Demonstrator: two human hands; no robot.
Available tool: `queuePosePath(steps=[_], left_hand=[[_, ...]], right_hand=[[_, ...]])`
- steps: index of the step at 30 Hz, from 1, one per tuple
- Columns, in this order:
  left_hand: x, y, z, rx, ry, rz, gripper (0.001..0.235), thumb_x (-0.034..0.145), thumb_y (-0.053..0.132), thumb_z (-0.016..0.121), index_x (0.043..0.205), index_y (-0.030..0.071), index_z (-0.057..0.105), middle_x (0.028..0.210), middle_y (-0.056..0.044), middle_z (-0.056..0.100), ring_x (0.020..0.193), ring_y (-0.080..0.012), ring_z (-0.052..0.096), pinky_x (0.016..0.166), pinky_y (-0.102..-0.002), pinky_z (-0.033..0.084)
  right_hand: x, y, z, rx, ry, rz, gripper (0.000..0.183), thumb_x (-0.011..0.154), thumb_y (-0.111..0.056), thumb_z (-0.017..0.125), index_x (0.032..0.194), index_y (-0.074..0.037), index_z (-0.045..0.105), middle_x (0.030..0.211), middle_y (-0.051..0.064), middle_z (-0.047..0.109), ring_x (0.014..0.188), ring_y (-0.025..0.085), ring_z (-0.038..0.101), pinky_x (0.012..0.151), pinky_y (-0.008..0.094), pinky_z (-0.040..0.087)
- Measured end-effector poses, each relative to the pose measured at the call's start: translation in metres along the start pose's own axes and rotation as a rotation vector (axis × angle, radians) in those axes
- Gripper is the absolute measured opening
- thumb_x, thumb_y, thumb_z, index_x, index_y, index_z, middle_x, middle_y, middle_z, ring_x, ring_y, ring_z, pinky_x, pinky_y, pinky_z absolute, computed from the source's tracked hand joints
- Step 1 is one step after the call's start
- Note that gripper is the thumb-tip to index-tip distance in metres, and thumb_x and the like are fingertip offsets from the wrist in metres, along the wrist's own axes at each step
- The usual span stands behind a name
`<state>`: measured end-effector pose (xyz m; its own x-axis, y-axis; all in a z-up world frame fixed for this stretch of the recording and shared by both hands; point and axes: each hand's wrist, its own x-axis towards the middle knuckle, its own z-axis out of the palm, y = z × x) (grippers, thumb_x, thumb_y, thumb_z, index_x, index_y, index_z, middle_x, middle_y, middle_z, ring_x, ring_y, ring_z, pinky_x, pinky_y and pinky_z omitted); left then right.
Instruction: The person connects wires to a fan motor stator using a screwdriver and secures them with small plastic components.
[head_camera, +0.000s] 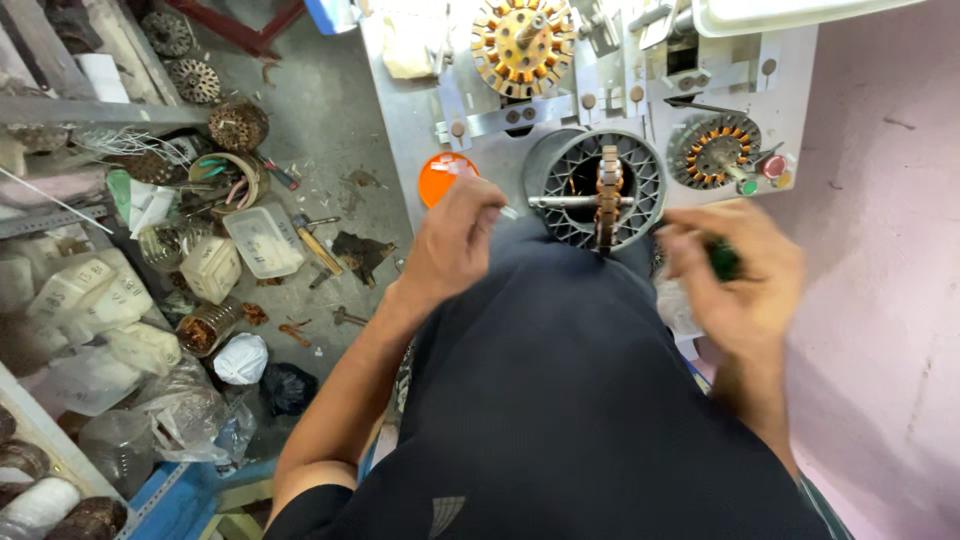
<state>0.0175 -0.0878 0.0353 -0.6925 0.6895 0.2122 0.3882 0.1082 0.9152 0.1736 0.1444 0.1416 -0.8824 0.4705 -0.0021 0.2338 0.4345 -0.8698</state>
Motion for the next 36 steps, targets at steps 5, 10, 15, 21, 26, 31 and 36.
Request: queuePosePath(steps=[5,10,15,21,26,31,36], left_hand=[[0.024,0.059,0.017,-0.103,-0.135,0.135,0.024,0.094,-0.007,0.066,0.115,0.002,0.059,0.109,-0.016,0.063,0.1,-0.0339,0.065,0.086,-0.041,0.055],[0.039,0.076,0.039,-0.158,-0.088,0.124,0.021,0.099,-0.004,0.069,0.116,0.002,0.059,0.108,-0.014,0.064,0.098,-0.032,0.067,0.086,-0.04,0.056],[0.042,0.073,0.049,-0.235,-0.094,0.032,0.018,0.098,-0.005,0.066,0.111,0.003,0.058,0.106,-0.013,0.063,0.094,-0.0298,0.068,0.083,-0.037,0.056],[0.038,0.069,0.058,-0.287,-0.156,0.043,0.016,0.095,-0.006,0.06,0.107,0.002,0.054,0.1,-0.014,0.059,0.09,-0.0342,0.064,0.08,-0.041,0.053],[0.033,0.059,0.063,-0.278,-0.212,0.01,0.012,0.096,-0.004,0.058,0.106,0.001,0.054,0.096,-0.014,0.059,0.087,-0.034,0.064,0.079,-0.042,0.052],[0.033,0.037,0.07,-0.303,-0.099,-0.104,0.014,0.096,0.005,0.067,0.108,0.004,0.06,0.096,-0.008,0.06,0.083,-0.0236,0.066,0.075,-0.035,0.053],[0.044,-0.001,0.068,-0.369,-0.063,0.088,0.038,0.09,0.007,0.07,0.128,0.006,0.062,0.129,-0.009,0.057,0.119,-0.0252,0.059,0.104,-0.035,0.049]], right_hand=[[-0.001,-0.004,0.02,0.061,-0.148,0.051,0.027,0.082,0.004,0.083,0.107,0.003,0.072,0.098,0.01,0.074,0.088,0.016,0.072,0.076,0.025,0.053],[-0.002,0.002,0.023,0.105,-0.027,0.004,0.016,0.091,0.008,0.078,0.103,0.002,0.07,0.103,0.011,0.074,0.095,0.017,0.071,0.086,0.028,0.056],[-0.005,0.004,0.022,0.024,0.02,-0.021,0.015,0.092,0.008,0.077,0.104,0.002,0.07,0.103,0.012,0.073,0.095,0.018,0.071,0.084,0.028,0.056],[-0.014,0.014,0.031,-0.009,0.02,-0.023,0.016,0.096,0.01,0.07,0.106,0.002,0.061,0.099,0.012,0.068,0.083,0.016,0.067,0.073,0.026,0.053],[-0.025,0.026,0.042,0.071,0.015,0.075,0.014,0.1,0.01,0.063,0.109,0.002,0.056,0.095,0.008,0.068,0.073,0.01,0.067,0.067,0.023,0.054],[-0.026,0.043,0.045,0.037,0.144,0.063,0.013,0.104,0.011,0.068,0.114,0.004,0.063,0.101,0.008,0.069,0.085,0.01,0.071,0.074,0.024,0.056],[-0.02,0.055,0.045,-0.119,0.186,-0.082,0.017,0.098,0.012,0.078,0.11,0.004,0.069,0.098,0.011,0.07,0.083,0.013,0.067,0.072,0.023,0.052]])
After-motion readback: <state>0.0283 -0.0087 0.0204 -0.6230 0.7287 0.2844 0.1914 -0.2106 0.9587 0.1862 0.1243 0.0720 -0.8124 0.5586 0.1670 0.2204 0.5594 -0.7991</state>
